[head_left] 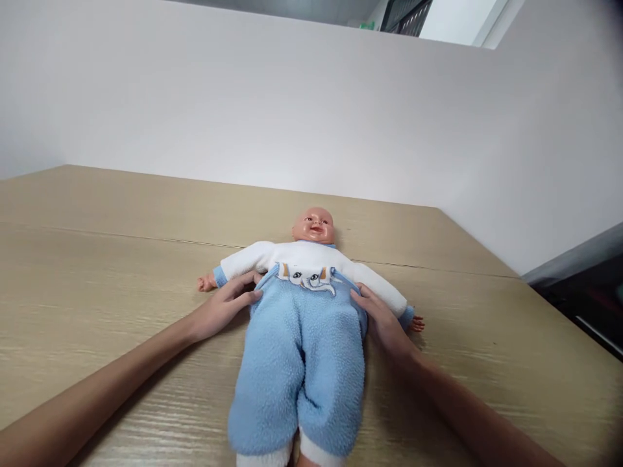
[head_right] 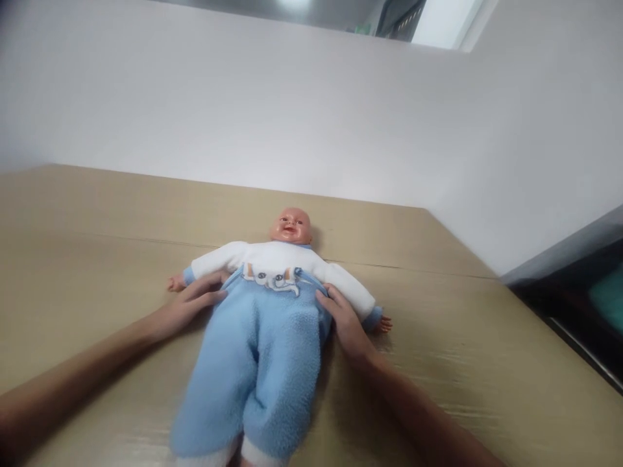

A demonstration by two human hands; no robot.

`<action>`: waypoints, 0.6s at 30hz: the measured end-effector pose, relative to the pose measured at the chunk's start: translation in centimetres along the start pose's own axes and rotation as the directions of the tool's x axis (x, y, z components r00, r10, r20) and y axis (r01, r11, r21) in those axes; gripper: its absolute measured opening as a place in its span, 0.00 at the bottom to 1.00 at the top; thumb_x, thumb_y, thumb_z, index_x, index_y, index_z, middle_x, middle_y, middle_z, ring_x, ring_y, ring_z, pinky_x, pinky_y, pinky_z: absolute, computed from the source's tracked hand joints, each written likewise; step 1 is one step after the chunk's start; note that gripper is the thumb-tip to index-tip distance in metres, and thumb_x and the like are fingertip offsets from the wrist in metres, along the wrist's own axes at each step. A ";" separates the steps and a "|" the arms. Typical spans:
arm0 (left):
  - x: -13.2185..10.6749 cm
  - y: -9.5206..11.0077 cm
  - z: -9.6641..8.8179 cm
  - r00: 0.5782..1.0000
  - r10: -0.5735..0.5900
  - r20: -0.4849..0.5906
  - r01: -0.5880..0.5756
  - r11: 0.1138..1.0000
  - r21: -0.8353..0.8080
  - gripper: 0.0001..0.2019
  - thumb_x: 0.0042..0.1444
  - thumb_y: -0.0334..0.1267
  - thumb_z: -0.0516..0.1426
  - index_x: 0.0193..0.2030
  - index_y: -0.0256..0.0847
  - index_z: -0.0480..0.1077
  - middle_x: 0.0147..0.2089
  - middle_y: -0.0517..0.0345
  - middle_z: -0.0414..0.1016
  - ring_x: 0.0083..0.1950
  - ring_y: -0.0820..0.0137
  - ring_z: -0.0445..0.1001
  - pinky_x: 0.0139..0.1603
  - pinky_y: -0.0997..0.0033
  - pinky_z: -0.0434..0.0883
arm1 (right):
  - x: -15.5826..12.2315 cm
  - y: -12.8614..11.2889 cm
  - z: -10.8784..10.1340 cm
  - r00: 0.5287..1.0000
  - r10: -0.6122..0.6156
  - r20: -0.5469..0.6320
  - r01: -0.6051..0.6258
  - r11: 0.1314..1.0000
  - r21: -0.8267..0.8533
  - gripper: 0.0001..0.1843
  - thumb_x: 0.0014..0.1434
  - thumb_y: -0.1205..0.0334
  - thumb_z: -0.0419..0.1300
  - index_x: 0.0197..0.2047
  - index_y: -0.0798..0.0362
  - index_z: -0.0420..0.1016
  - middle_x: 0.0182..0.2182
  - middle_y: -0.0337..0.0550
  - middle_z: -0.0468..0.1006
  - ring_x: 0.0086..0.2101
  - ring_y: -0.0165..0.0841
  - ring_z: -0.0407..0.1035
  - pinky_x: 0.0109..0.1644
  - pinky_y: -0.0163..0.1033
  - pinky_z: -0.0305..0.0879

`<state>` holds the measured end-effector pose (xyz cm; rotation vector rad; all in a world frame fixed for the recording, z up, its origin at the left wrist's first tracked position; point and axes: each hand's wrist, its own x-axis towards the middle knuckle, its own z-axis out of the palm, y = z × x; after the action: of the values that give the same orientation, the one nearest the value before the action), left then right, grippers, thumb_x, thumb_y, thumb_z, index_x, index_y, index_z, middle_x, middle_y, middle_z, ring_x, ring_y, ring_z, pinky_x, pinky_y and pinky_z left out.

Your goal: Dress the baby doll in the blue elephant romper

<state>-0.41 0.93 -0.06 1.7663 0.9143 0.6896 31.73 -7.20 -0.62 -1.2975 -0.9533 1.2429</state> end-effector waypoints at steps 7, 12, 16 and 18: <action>0.4 -0.6 1.3 0.996 -0.063 -0.059 0.046 0.966 -0.255 0.10 0.64 0.47 0.57 0.41 0.43 0.70 0.40 0.58 0.69 0.45 0.60 0.66 0.51 0.63 0.67 | 0.2 -1.2 1.4 0.988 0.104 0.113 -0.130 0.959 0.253 0.17 0.57 0.47 0.70 0.47 0.46 0.83 0.47 0.41 0.87 0.59 0.46 0.75 0.69 0.50 0.67; -0.1 -0.1 -0.9 0.991 -0.040 0.125 0.070 0.967 -0.247 0.07 0.64 0.42 0.58 0.43 0.42 0.72 0.44 0.55 0.72 0.48 0.60 0.69 0.52 0.65 0.67 | 0.5 -2.1 -3.0 0.923 -0.072 0.377 0.159 0.966 -0.203 0.19 0.62 0.59 0.64 0.56 0.47 0.83 0.54 0.42 0.85 0.58 0.47 0.74 0.74 0.55 0.59; -0.7 0.5 -2.5 0.950 0.012 0.311 0.042 0.985 -0.168 0.12 0.64 0.43 0.64 0.51 0.42 0.73 0.50 0.52 0.74 0.55 0.58 0.72 0.57 0.63 0.69 | 0.3 -2.6 -5.7 0.855 -0.103 0.507 0.380 0.790 -0.480 0.32 0.62 0.59 0.71 0.69 0.44 0.77 0.68 0.47 0.76 0.69 0.54 0.65 0.79 0.61 0.51; -0.8 0.6 -2.6 0.937 0.046 0.345 0.025 0.980 -0.197 0.16 0.63 0.43 0.67 0.53 0.42 0.72 0.53 0.50 0.74 0.56 0.58 0.73 0.56 0.62 0.71 | 0.0 -2.6 -5.7 0.824 -0.112 0.556 0.432 0.758 -0.489 0.40 0.59 0.60 0.75 0.73 0.44 0.72 0.73 0.48 0.70 0.74 0.55 0.58 0.81 0.63 0.45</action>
<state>-2.73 1.46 1.41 1.6460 0.5730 0.4364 37.69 -7.71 1.45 -1.2363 -1.9806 1.0809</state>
